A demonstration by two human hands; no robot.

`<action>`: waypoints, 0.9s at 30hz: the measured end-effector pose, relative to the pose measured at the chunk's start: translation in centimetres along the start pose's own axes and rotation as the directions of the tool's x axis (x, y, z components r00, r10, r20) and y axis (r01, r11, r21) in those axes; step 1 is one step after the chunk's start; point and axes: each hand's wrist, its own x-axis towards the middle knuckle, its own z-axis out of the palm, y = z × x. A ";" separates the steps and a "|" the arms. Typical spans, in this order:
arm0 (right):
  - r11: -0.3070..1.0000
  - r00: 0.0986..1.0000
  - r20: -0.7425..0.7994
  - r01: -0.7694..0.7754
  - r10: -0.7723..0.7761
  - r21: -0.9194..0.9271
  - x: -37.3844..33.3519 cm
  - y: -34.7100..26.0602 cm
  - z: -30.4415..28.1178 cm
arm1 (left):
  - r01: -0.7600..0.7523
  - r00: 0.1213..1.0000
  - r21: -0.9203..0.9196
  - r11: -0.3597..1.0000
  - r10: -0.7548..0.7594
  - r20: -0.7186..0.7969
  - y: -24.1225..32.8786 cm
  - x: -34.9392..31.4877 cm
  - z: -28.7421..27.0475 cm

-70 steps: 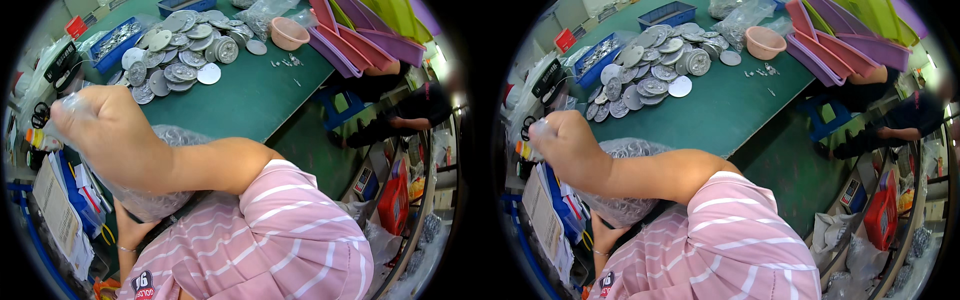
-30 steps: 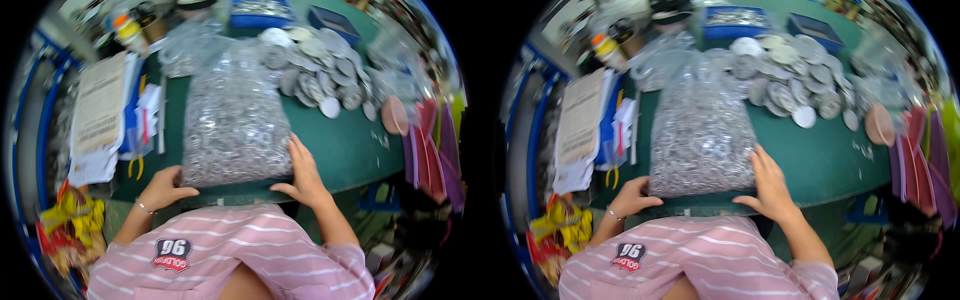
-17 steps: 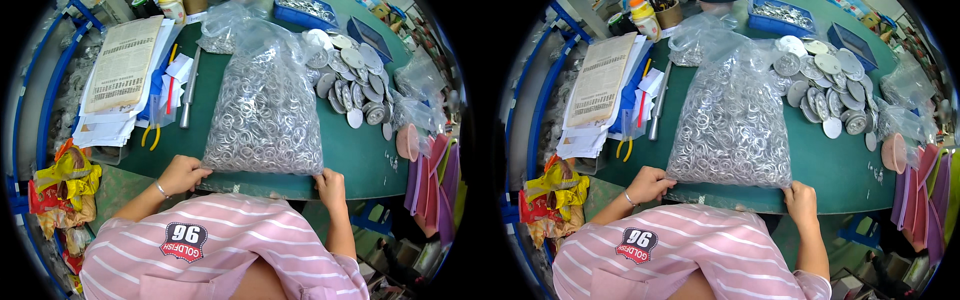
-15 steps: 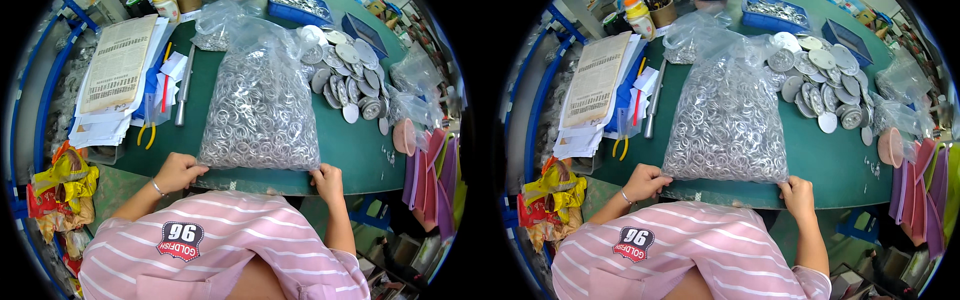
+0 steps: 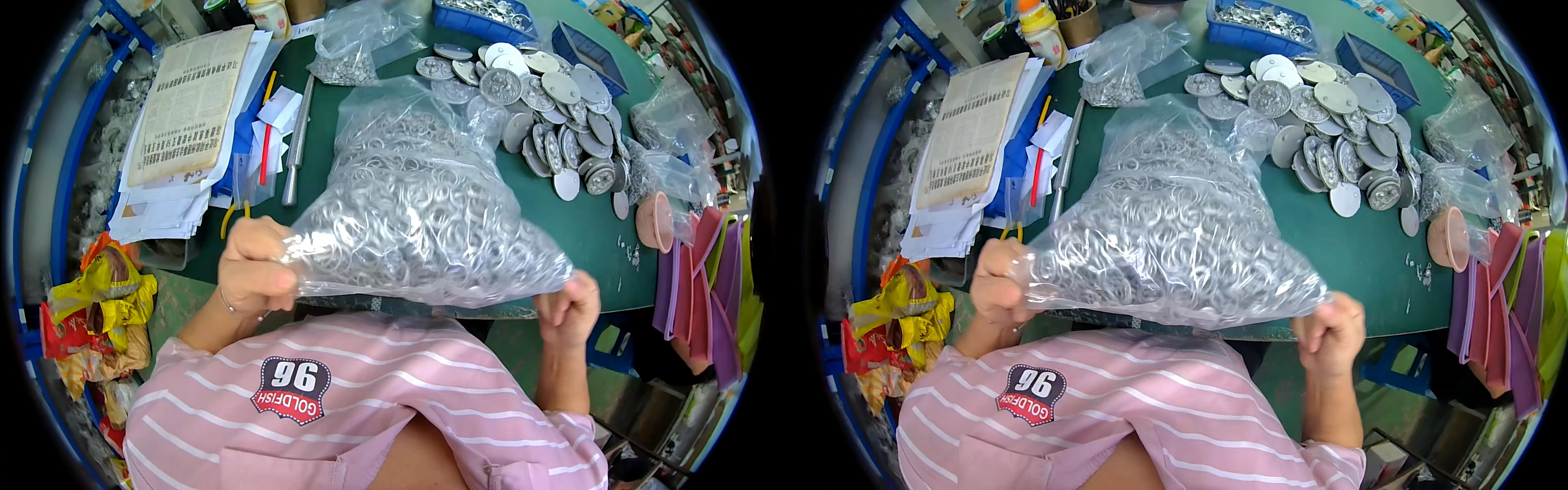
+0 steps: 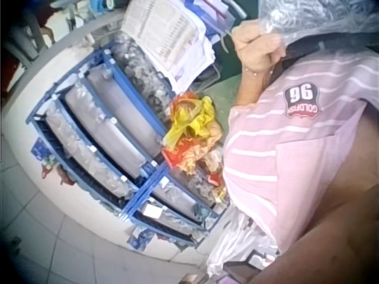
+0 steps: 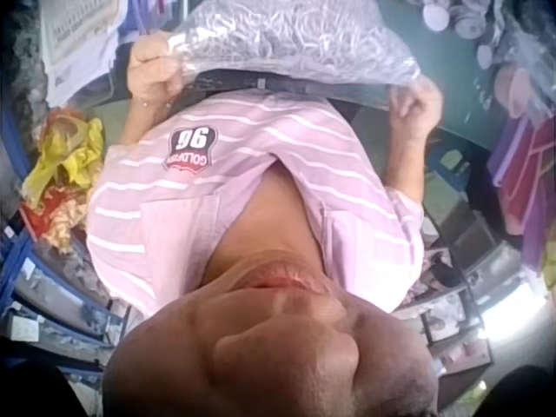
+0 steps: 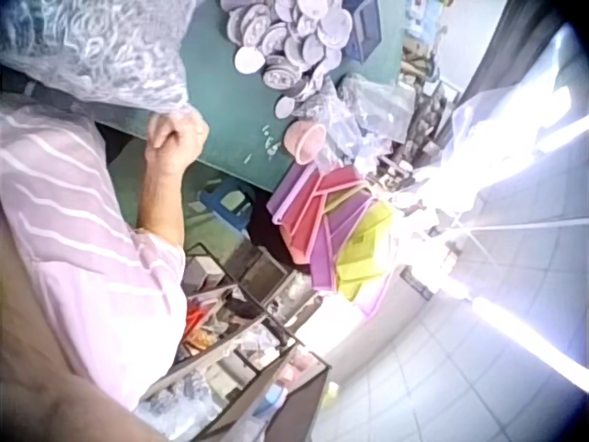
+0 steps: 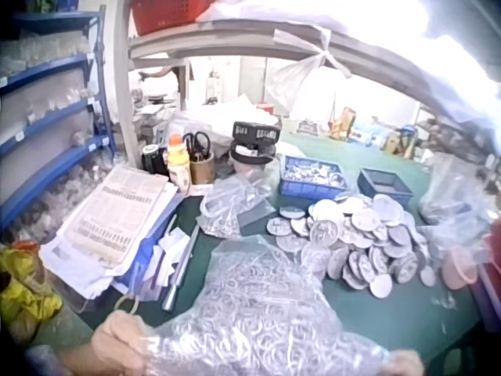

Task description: The person sits at a green workbench and manually assembles small silver metal components. They first handle small cylindrical beads, picking them up and placing them into a small plastic bag. Later, they pour a large quantity of metal jump rings onto the table and begin linking them together by hand to form a chain.

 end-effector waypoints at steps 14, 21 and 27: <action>0.942 0.912 0.302 0.194 -0.276 0.275 18.8 -14.8 7.6 | -0.305 0.934 -0.312 0.900 0.346 0.085 11.0 17.0 -1.7; 0.670 0.826 0.064 0.497 -0.559 -0.551 22.5 -15.4 7.8 | -0.310 0.950 -0.205 0.928 0.312 -0.021 11.4 18.1 -2.2; 0.585 0.799 0.172 0.551 -0.577 -0.595 22.6 -16.9 6.5 | -0.340 0.936 -0.159 0.927 0.350 0.039 10.4 17.6 -2.6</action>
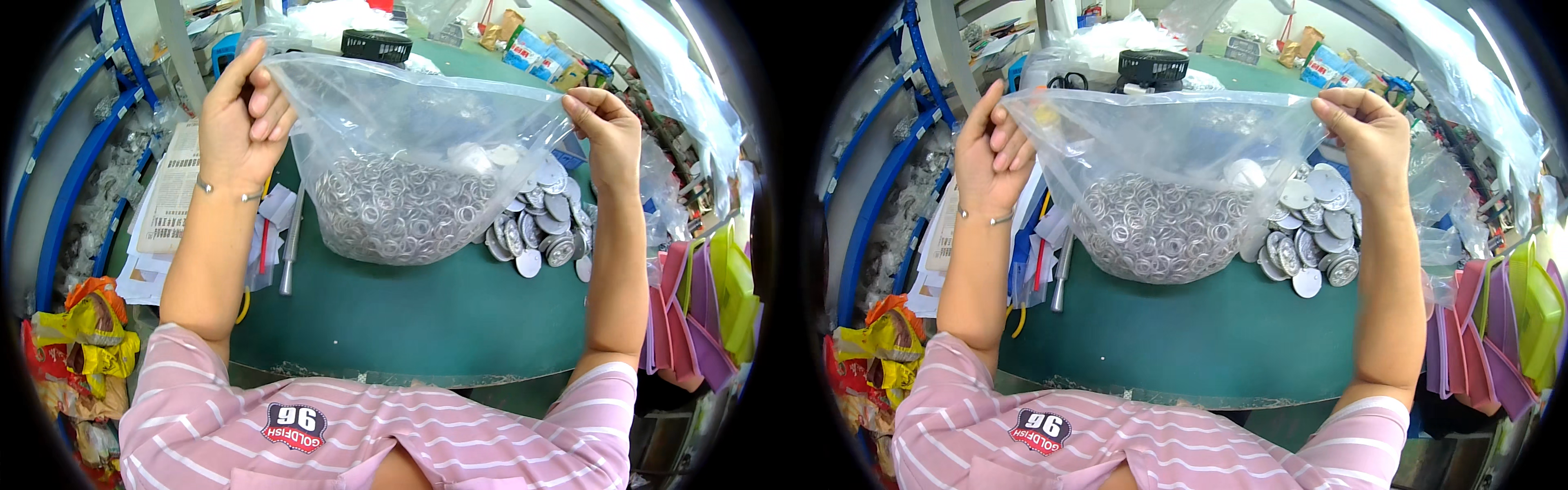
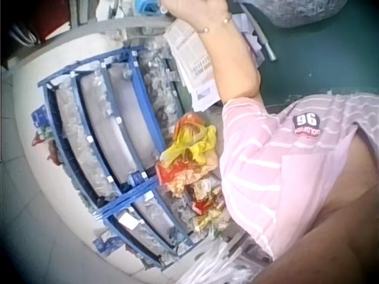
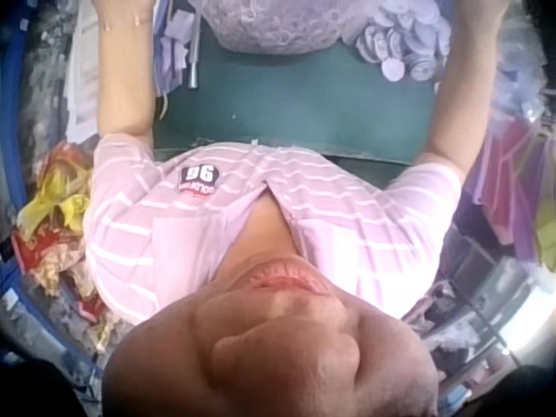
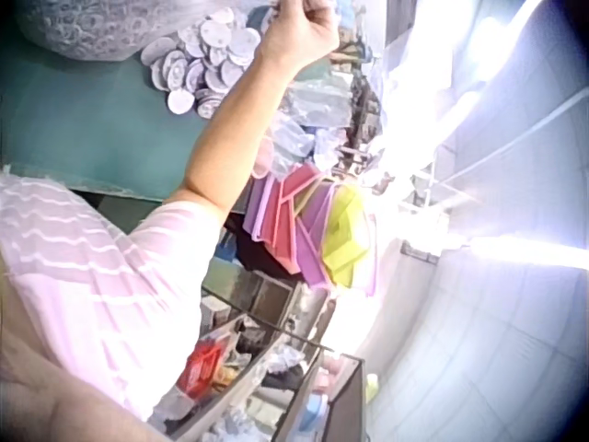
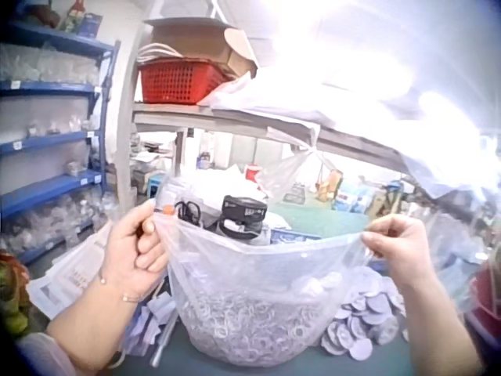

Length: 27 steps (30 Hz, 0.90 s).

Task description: The person sits at a green workbench and manually assembles small silver metal components. They first handle small cylindrical beads, picking them up and placing them into a small plastic bag. Later, they pour a large quantity of metal jump rings onto the table and begin linking them together by hand to form a chain.

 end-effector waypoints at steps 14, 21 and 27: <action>0.987 0.967 0.233 0.130 -0.105 -0.095 -11.6 7.9 6.4 | -0.015 0.937 0.954 0.299 0.337 -0.091 -13.3 -7.9 -2.7; 0.882 0.899 -0.350 -0.079 0.264 0.464 -15.4 7.1 10.2 | -0.178 0.813 0.969 0.172 0.580 0.046 -14.3 -9.4 0.5; 0.801 0.851 -0.374 -0.086 0.368 0.593 -17.9 10.0 6.1 | -0.549 0.710 0.834 0.054 0.556 0.432 -16.7 -10.8 4.0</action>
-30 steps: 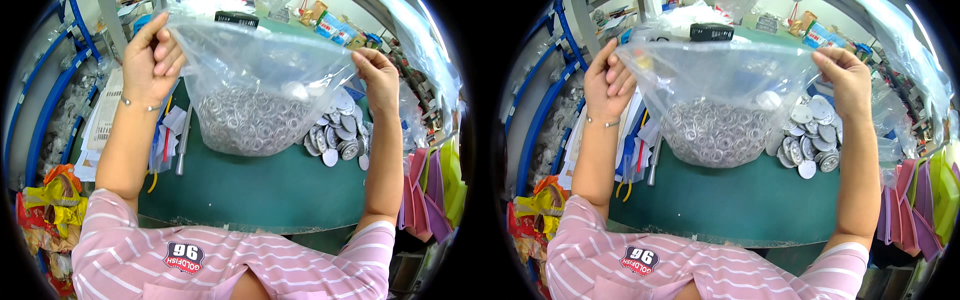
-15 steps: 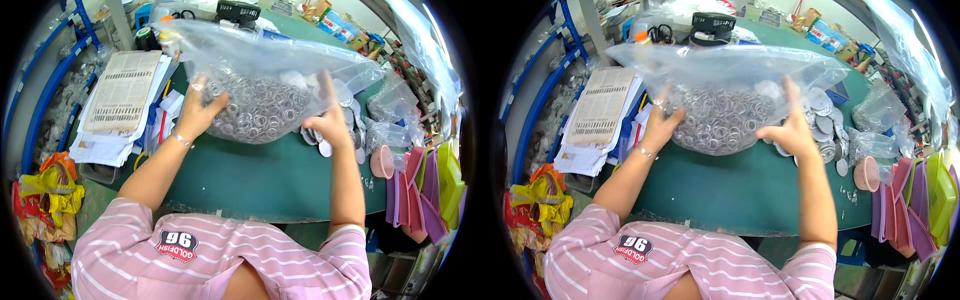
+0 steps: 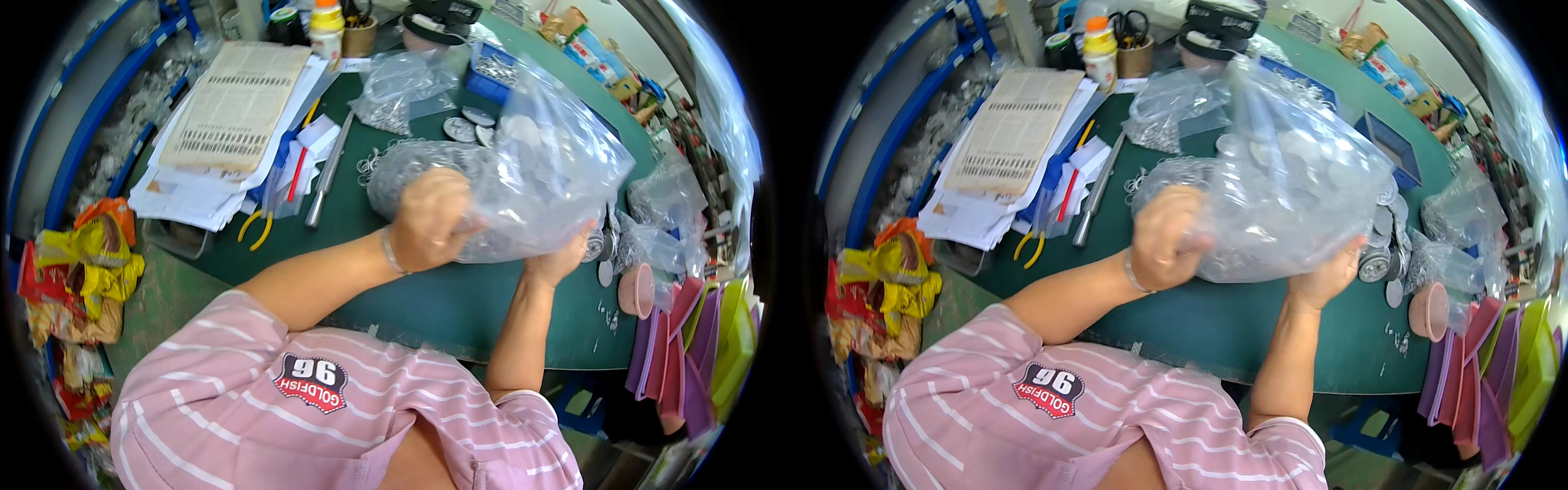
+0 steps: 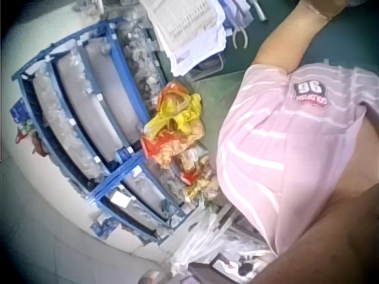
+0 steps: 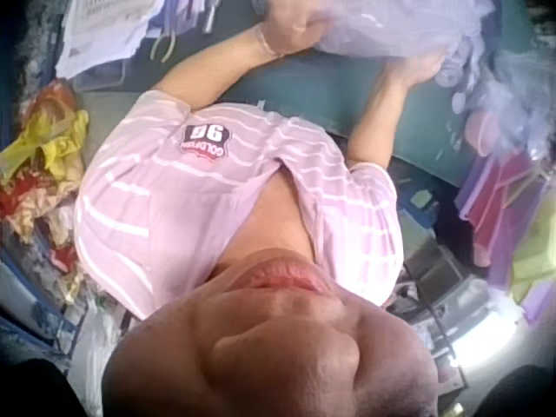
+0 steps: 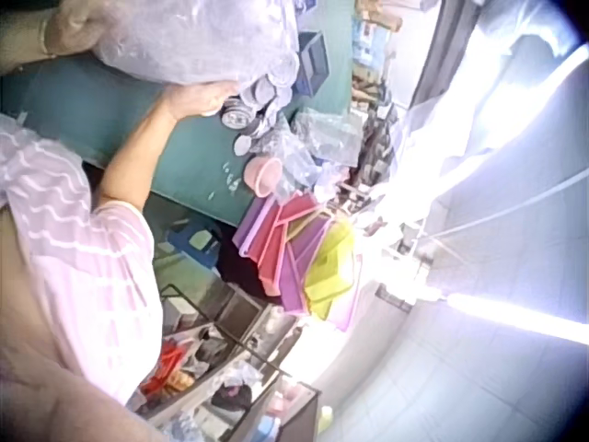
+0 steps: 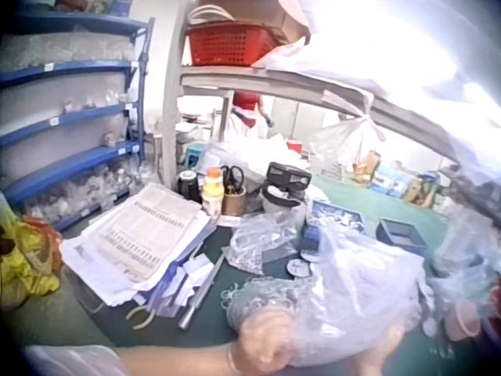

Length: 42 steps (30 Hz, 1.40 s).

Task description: The person sits at a green workbench and manually assembles small silver metal components. They first handle small cylindrical beads, picking them up and placing them into a small plastic bag. Later, they pour a large quantity of metal jump rings onto the table and begin linking them together by hand to form a chain.

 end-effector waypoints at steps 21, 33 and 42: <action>0.741 0.825 0.565 0.368 0.018 -0.561 -4.5 -0.1 -1.9 | 0.719 0.341 -0.606 0.341 -0.932 -0.120 -3.2 1.4 -2.0; 0.340 0.604 0.661 0.797 -0.445 -0.499 -11.8 2.6 1.5 | 0.690 0.310 -0.698 0.190 -0.949 0.049 -9.2 -3.4 -7.2; 0.541 0.598 0.678 0.770 -0.428 -0.338 -1.6 5.9 2.4 | 0.585 0.290 -0.736 0.341 -0.935 -0.203 -10.7 -0.9 -3.2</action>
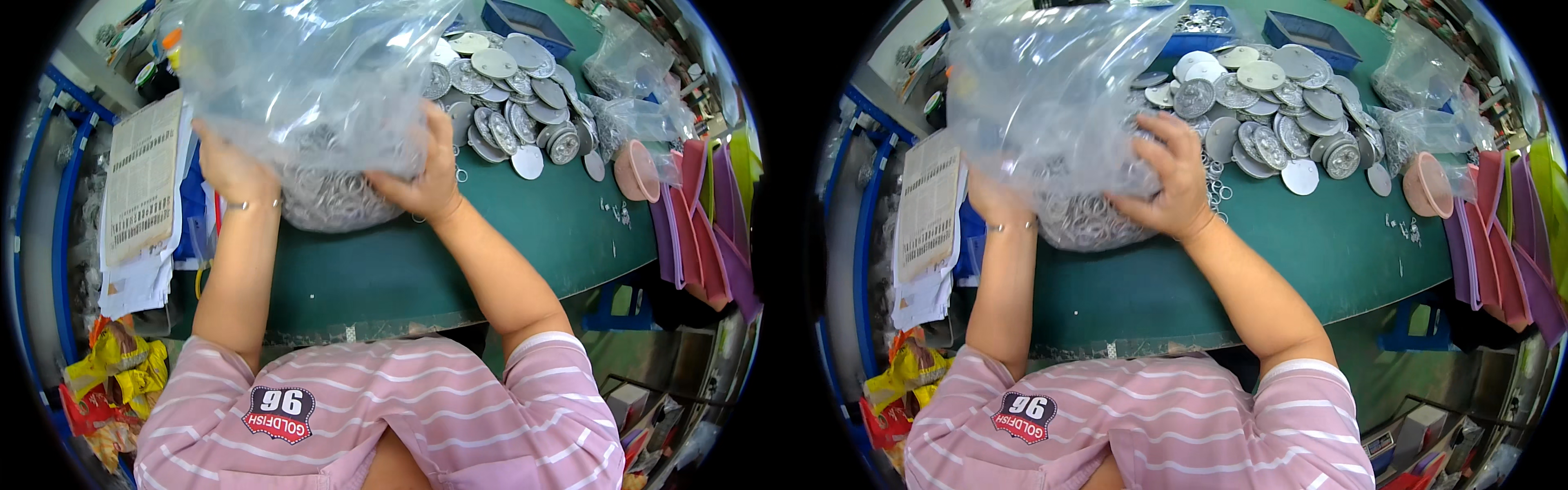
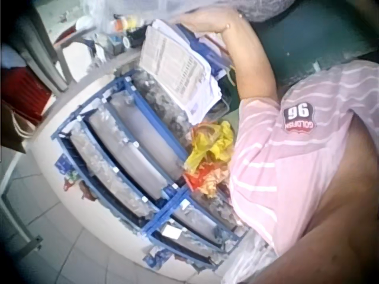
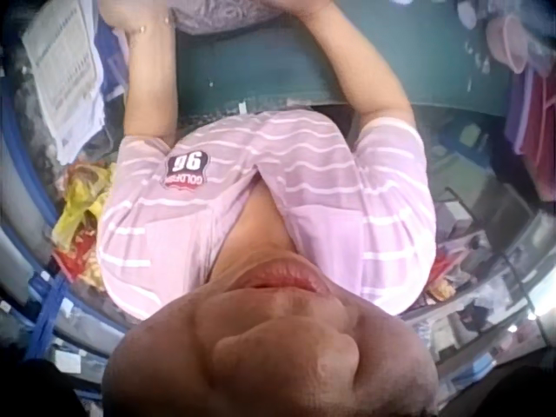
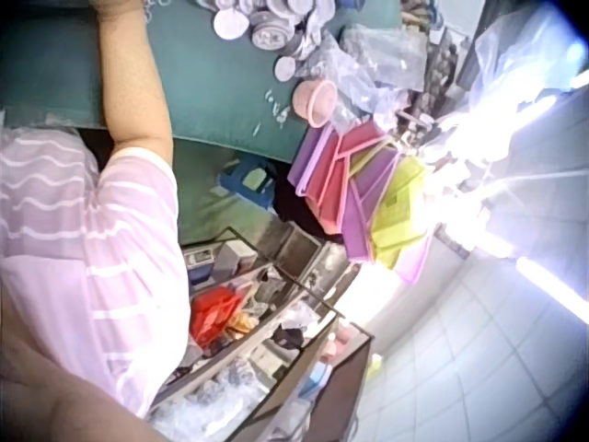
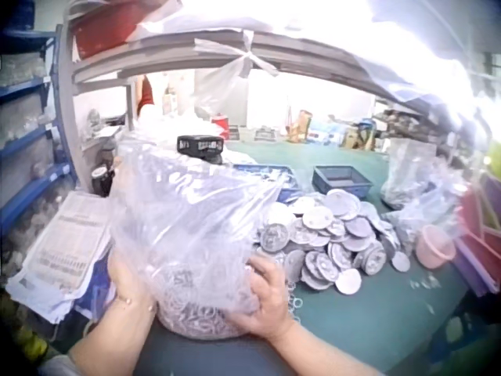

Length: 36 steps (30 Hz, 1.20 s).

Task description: The person sits at a green workbench and manually assembles small silver metal components. They first handle small cylindrical beads, picking them up and placing them into a small plastic bag. Later, they pour a large quantity of metal jump rings onto the table and begin linking them together by hand to form a chain.

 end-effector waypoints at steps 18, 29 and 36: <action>0.903 0.906 -0.086 -0.399 0.415 0.160 -3.1 -4.5 -3.8 | -0.734 0.673 0.453 0.506 0.454 0.584 6.3 -11.9 0.0; 0.547 0.560 -0.041 -0.789 0.827 0.280 -9.6 -7.2 -8.2 | -0.906 0.304 0.357 0.229 -0.234 0.923 4.3 -13.8 -4.8; 0.835 0.814 0.546 0.150 0.200 -0.530 -7.1 -12.7 -5.9 | -0.953 0.286 0.298 0.053 -0.163 0.944 2.9 -13.1 -7.3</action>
